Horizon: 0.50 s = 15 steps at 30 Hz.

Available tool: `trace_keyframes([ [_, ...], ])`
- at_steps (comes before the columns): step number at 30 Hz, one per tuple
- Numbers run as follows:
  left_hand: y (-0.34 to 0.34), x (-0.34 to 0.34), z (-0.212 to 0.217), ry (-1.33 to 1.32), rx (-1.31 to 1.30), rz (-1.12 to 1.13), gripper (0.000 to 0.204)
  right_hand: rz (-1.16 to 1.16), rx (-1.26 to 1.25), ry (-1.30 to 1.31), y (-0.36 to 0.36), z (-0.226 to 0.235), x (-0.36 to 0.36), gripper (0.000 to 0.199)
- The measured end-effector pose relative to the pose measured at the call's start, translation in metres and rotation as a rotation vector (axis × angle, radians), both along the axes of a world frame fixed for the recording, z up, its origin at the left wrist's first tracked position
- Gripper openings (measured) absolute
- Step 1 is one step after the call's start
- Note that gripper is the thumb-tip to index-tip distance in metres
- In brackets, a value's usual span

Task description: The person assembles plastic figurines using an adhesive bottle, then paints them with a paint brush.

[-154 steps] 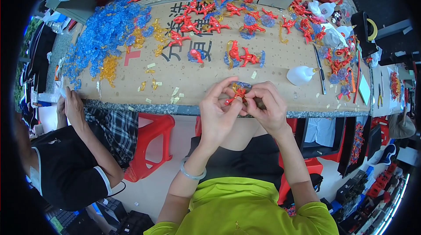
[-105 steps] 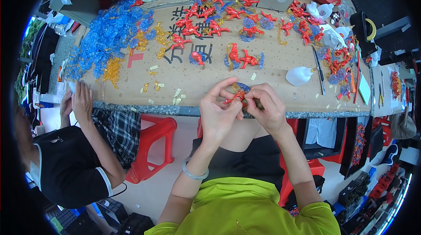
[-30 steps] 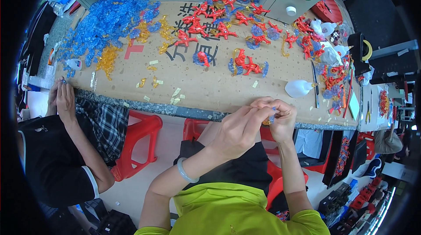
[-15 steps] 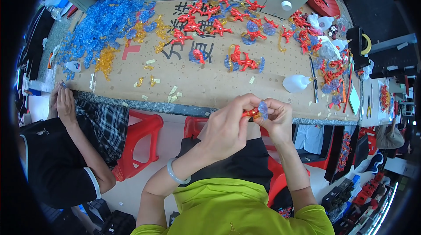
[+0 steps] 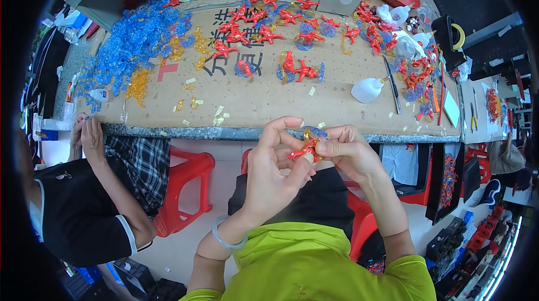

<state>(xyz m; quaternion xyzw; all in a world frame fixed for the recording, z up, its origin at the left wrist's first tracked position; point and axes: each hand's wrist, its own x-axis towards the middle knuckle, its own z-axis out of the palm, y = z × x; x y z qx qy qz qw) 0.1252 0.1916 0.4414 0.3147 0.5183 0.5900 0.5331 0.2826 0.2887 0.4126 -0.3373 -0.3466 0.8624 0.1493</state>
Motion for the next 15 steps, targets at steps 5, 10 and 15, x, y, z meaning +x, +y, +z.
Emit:
trace_keyframes([
  [5,-0.004,0.001,-0.003,-0.104,0.005,0.006,0.050,0.023,-0.229,0.098,-0.006,-0.005,-0.001,0.020],
  [10,-0.008,0.001,-0.003,-0.134,0.005,0.013,0.047,0.061,-0.343,0.290,-0.008,-0.008,-0.002,0.024],
  [15,-0.010,0.000,-0.007,-0.137,0.003,0.015,0.046,0.036,-0.351,0.260,-0.012,-0.007,-0.003,0.030],
])
